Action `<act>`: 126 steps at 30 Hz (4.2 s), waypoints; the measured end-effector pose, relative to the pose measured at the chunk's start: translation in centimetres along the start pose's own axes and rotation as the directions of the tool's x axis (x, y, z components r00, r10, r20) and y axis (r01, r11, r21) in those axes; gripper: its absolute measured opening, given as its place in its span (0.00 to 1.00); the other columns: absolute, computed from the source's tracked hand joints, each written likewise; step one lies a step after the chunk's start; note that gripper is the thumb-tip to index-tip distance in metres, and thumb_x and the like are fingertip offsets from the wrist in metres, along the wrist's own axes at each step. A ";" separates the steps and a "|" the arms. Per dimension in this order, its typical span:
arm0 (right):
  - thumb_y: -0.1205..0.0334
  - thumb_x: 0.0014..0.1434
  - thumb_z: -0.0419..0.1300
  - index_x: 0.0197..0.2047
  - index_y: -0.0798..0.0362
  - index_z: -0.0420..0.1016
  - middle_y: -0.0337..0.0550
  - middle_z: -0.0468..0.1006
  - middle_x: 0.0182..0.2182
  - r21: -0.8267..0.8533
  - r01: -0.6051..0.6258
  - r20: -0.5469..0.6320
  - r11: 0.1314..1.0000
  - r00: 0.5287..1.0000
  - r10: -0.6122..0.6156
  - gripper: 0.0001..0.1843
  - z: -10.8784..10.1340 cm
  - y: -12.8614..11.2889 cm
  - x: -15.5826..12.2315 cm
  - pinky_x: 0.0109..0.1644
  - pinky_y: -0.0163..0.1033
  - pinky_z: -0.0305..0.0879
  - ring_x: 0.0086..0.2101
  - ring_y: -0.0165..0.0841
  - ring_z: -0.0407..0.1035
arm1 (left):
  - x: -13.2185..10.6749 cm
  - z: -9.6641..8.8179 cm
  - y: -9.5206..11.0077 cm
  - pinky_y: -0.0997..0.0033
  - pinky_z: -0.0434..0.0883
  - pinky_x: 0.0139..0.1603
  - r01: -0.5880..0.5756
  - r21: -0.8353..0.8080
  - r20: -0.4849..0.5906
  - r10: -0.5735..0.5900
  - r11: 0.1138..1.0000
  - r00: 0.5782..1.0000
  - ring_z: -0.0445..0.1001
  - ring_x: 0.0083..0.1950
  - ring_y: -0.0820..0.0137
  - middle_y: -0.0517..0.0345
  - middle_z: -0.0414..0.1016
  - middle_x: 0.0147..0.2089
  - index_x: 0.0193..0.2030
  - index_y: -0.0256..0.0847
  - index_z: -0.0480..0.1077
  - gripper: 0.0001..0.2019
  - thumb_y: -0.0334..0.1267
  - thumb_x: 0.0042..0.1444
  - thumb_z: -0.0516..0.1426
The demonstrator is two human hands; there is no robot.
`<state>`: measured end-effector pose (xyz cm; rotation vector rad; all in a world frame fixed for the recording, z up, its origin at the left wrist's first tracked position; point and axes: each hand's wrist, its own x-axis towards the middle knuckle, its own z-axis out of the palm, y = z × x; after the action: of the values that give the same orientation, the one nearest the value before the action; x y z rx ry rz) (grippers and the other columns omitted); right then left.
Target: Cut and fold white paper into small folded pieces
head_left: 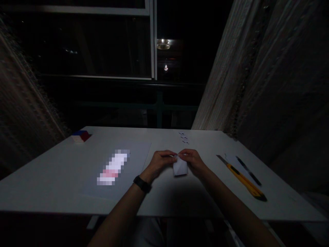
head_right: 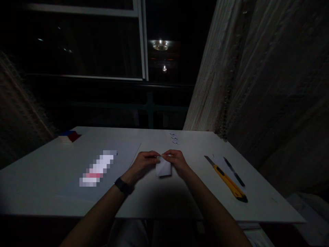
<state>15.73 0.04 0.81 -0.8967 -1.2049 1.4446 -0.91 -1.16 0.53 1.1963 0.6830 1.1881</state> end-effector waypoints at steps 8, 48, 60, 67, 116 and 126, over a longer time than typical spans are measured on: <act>0.58 0.34 0.70 0.23 0.56 0.75 0.38 0.74 0.18 0.028 -0.011 0.041 1.000 0.999 0.010 0.13 -0.3 0.6 0.2 0.26 0.34 0.56 0.20 0.28 0.65 | -0.1 0.1 0.2 0.73 0.67 0.30 -0.049 0.008 0.061 0.049 0.999 0.997 0.69 0.31 0.73 0.55 0.69 0.34 0.32 0.33 0.76 0.11 0.34 0.38 0.66; 0.52 0.35 0.69 0.23 0.55 0.74 0.39 0.73 0.18 -0.105 0.066 -0.082 0.992 0.994 -0.075 0.16 0.0 0.8 0.2 0.24 0.35 0.57 0.19 0.29 0.63 | 0.1 0.1 0.0 0.69 0.70 0.33 -0.031 0.201 -0.137 0.059 0.979 0.989 0.73 0.32 0.67 0.49 0.76 0.32 0.33 0.33 0.76 0.13 0.40 0.42 0.64; 0.51 0.41 0.65 0.23 0.55 0.75 0.38 0.70 0.16 -0.452 0.188 -0.101 0.872 0.961 -0.259 0.14 -0.6 1.5 0.8 0.21 0.34 0.50 0.18 0.27 0.57 | -0.1 0.4 -0.3 0.66 0.70 0.40 -0.110 0.588 -0.164 0.251 0.801 0.954 0.76 0.36 0.64 0.51 0.79 0.33 0.33 0.40 0.77 0.09 0.41 0.46 0.61; 0.52 0.40 0.66 0.31 0.54 0.75 0.37 0.72 0.17 -0.296 0.167 -0.087 0.941 0.976 -0.200 0.16 -0.3 1.4 0.6 0.23 0.33 0.54 0.19 0.28 0.61 | 0.2 0.1 -0.6 0.65 0.70 0.41 -0.089 0.568 -0.232 0.263 0.818 0.937 0.76 0.37 0.63 0.52 0.79 0.34 0.32 0.40 0.77 0.08 0.40 0.46 0.61; 0.46 0.34 0.67 0.15 0.58 0.70 0.38 0.67 0.12 -0.161 -0.066 -0.170 0.985 0.985 0.038 0.22 0.1 1.5 0.8 0.20 0.33 0.56 0.16 0.26 0.60 | 0.7 -0.7 -0.2 0.70 0.70 0.34 0.024 0.521 -0.354 0.191 0.853 0.916 0.75 0.32 0.65 0.51 0.78 0.32 0.32 0.37 0.77 0.10 0.40 0.44 0.61; 0.43 0.35 0.65 0.13 0.57 0.67 0.37 0.64 0.09 -0.331 -0.046 -0.152 0.942 0.988 -0.005 0.24 0.0 1.4 0.9 0.18 0.32 0.50 0.14 0.24 0.56 | 1.1 -0.8 -0.2 0.73 0.70 0.29 0.073 0.346 -0.427 0.088 0.935 0.900 0.75 0.29 0.68 0.50 0.78 0.30 0.30 0.34 0.77 0.08 0.35 0.40 0.63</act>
<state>15.23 0.92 -0.50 -1.2308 -1.3511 1.1811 -1.25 0.17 0.27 1.2335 1.2786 1.3966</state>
